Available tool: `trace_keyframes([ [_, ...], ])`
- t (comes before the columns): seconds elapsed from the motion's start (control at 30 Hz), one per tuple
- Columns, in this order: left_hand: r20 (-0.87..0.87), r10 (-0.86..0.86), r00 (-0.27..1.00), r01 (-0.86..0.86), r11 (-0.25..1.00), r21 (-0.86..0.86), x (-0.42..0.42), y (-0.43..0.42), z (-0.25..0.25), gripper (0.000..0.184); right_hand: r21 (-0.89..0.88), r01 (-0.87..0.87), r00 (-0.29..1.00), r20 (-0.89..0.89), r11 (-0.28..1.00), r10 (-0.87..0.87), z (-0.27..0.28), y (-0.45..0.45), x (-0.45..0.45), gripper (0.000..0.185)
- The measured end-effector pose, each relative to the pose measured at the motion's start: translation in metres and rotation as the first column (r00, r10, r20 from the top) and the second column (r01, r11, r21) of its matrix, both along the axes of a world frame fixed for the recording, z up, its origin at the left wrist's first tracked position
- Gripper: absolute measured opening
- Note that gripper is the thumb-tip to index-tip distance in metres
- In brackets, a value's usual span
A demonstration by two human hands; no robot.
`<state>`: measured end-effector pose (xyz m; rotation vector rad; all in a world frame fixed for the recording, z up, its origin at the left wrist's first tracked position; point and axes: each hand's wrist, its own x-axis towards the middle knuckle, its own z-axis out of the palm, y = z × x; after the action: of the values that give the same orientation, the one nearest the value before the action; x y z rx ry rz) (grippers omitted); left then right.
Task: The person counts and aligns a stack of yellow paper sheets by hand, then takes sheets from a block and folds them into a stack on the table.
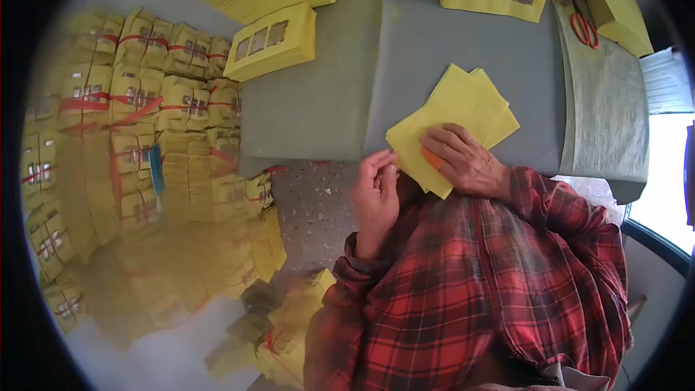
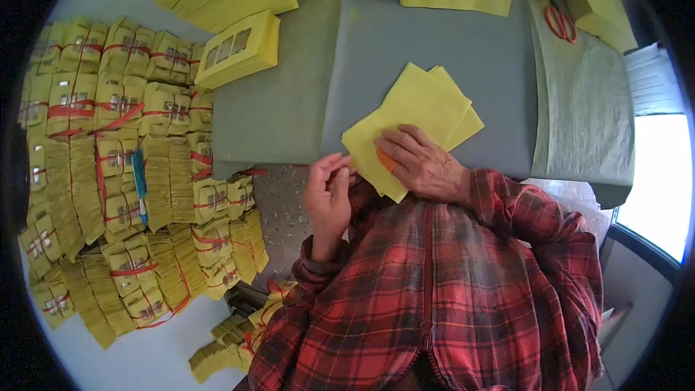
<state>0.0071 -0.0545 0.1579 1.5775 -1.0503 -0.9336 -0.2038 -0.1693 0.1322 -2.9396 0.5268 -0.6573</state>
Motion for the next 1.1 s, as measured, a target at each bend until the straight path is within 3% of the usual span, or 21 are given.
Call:
trace_keyframes([
  [0.13, -0.170, 0.081, 0.982, -0.083, 0.997, 0.000, 0.017, 0.010, -0.010, 0.033, -0.001, -0.103, 0.994, 0.045, 0.995, 0.103, 0.012, -0.008, 0.000, 0.038],
  [0.27, -0.454, 0.113, 0.884, -0.107, 0.994, 0.039, 0.027, 0.008, -0.004, 0.039, 0.410, -0.025, 0.928, 0.348, 0.912, -0.131, 0.058, -0.022, -0.002, 0.032],
  [0.33, -0.718, -0.038, 0.695, 0.051, 0.999, -0.003, 0.028, -0.003, -0.003, 0.050, 0.559, 0.024, 0.866, 0.402, 0.829, -0.297, 0.089, -0.034, -0.007, 0.032],
  [0.37, -0.726, -0.049, 0.686, 0.060, 0.998, -0.011, 0.021, -0.013, 0.001, 0.050, 0.553, 0.039, 0.868, 0.393, 0.832, -0.302, 0.104, -0.038, -0.008, 0.032],
  [0.43, -0.891, -0.254, 0.377, 0.229, 0.957, -0.176, 0.003, -0.035, 0.015, 0.062, 0.876, -0.080, 0.672, 0.400, 0.475, -0.623, 0.127, -0.045, -0.007, 0.030],
  [0.47, -0.891, -0.268, 0.366, 0.235, 0.953, -0.190, -0.006, -0.046, 0.013, 0.062, 0.871, -0.068, 0.671, 0.400, 0.486, -0.624, 0.132, -0.047, -0.004, 0.030],
  [0.6, -0.878, -0.423, 0.224, 0.164, 0.904, -0.394, -0.041, -0.090, -0.004, 0.066, 0.696, -0.579, 0.239, 0.642, 0.424, -0.728, 0.144, -0.059, 0.011, 0.028],
  [0.7, -0.876, -0.431, 0.217, 0.144, 0.901, -0.408, -0.044, -0.116, -0.011, 0.064, 0.672, -0.606, 0.212, 0.653, 0.427, -0.727, 0.138, -0.063, 0.012, 0.030],
  [0.8, -0.876, -0.371, 0.307, 0.010, 0.922, -0.387, -0.035, -0.130, -0.015, 0.055, 0.651, -0.633, 0.185, 0.653, 0.419, -0.734, 0.126, -0.068, 0.010, 0.031],
  [0.93, -0.793, -0.311, 0.525, -0.042, 0.920, -0.389, -0.010, -0.141, -0.016, 0.050, 0.650, -0.662, 0.220, 0.644, 0.372, -0.733, 0.107, -0.082, -0.021, 0.032],
  [0.97, -0.795, -0.306, 0.523, -0.045, 0.922, -0.384, -0.006, -0.143, -0.013, 0.050, 0.676, -0.641, 0.265, 0.640, 0.364, -0.721, 0.105, -0.086, -0.031, 0.035],
  [1.1, -0.527, -0.169, 0.833, -0.044, 0.929, -0.367, 0.004, -0.152, 0.004, 0.043, 0.736, -0.586, 0.325, 0.597, 0.339, -0.733, 0.079, -0.101, -0.066, 0.045],
])
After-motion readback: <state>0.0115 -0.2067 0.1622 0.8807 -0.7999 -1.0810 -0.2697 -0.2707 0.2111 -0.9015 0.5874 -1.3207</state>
